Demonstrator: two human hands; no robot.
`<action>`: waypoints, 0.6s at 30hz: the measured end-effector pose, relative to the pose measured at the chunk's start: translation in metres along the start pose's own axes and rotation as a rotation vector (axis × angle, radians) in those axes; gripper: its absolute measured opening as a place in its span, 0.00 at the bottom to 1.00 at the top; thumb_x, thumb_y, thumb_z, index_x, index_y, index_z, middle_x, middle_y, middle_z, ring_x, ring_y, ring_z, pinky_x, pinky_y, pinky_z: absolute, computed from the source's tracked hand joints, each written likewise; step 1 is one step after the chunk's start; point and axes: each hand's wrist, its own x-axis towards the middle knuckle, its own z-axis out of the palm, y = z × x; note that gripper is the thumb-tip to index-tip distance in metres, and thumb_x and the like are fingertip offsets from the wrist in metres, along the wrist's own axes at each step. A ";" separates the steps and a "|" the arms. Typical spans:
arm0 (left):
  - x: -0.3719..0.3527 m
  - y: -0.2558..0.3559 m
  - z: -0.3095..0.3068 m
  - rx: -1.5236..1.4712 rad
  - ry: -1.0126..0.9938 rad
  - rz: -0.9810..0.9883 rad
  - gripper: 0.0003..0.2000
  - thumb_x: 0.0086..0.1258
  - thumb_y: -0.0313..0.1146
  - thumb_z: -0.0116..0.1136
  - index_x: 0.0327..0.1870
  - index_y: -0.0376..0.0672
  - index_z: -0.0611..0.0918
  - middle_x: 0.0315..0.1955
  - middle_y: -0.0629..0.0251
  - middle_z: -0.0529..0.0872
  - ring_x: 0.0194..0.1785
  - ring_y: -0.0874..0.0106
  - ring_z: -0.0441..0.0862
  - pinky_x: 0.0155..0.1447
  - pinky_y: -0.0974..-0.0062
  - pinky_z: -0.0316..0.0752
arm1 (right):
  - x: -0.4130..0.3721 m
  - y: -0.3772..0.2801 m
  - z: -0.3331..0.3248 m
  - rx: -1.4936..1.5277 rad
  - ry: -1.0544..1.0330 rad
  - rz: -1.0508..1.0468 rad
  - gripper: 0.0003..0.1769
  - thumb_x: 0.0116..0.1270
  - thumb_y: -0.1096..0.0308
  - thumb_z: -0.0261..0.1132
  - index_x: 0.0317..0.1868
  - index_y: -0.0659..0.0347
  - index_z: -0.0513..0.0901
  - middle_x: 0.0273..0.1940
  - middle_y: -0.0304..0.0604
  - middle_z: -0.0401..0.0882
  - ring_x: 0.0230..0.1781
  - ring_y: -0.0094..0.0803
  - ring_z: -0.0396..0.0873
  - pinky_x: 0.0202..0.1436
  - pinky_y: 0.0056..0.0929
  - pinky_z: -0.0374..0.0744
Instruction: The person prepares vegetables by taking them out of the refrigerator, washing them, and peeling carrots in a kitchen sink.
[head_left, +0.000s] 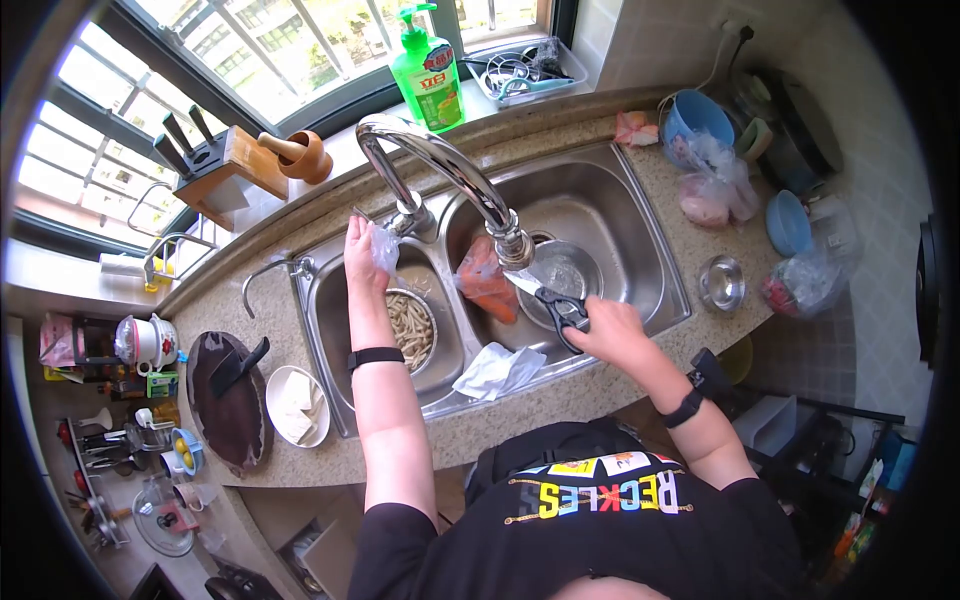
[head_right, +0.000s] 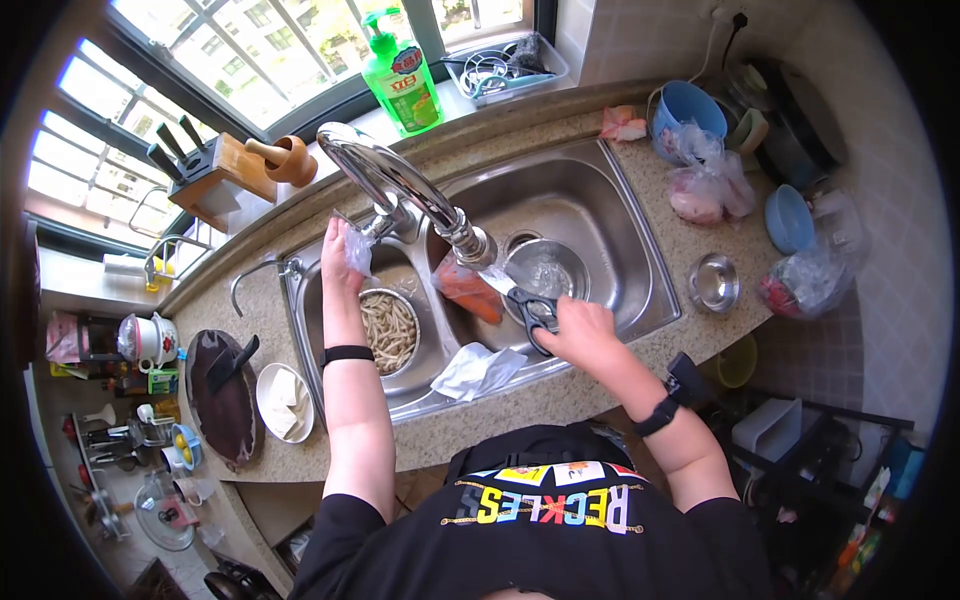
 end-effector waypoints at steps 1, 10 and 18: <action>0.003 0.000 -0.001 -0.025 0.011 -0.005 0.27 0.67 0.24 0.50 0.68 0.40 0.57 0.49 0.65 0.77 0.47 0.72 0.77 0.52 0.73 0.74 | -0.004 0.006 -0.001 0.045 -0.069 0.022 0.27 0.51 0.47 0.63 0.33 0.68 0.78 0.30 0.56 0.80 0.34 0.48 0.81 0.39 0.40 0.78; -0.056 -0.027 -0.034 0.149 0.036 -0.158 0.15 0.66 0.28 0.48 0.53 0.39 0.73 0.43 0.55 0.79 0.44 0.65 0.78 0.47 0.63 0.76 | 0.007 0.095 -0.014 0.465 -0.186 0.198 0.27 0.53 0.46 0.63 0.35 0.66 0.81 0.30 0.52 0.81 0.33 0.42 0.80 0.38 0.35 0.76; -0.226 -0.060 -0.002 -0.066 0.113 -0.443 0.11 0.66 0.32 0.50 0.42 0.36 0.79 0.34 0.60 0.82 0.39 0.69 0.79 0.47 0.70 0.75 | 0.031 0.110 -0.095 0.798 -0.085 0.041 0.16 0.63 0.57 0.59 0.27 0.62 0.78 0.20 0.32 0.72 0.21 0.20 0.69 0.28 0.19 0.68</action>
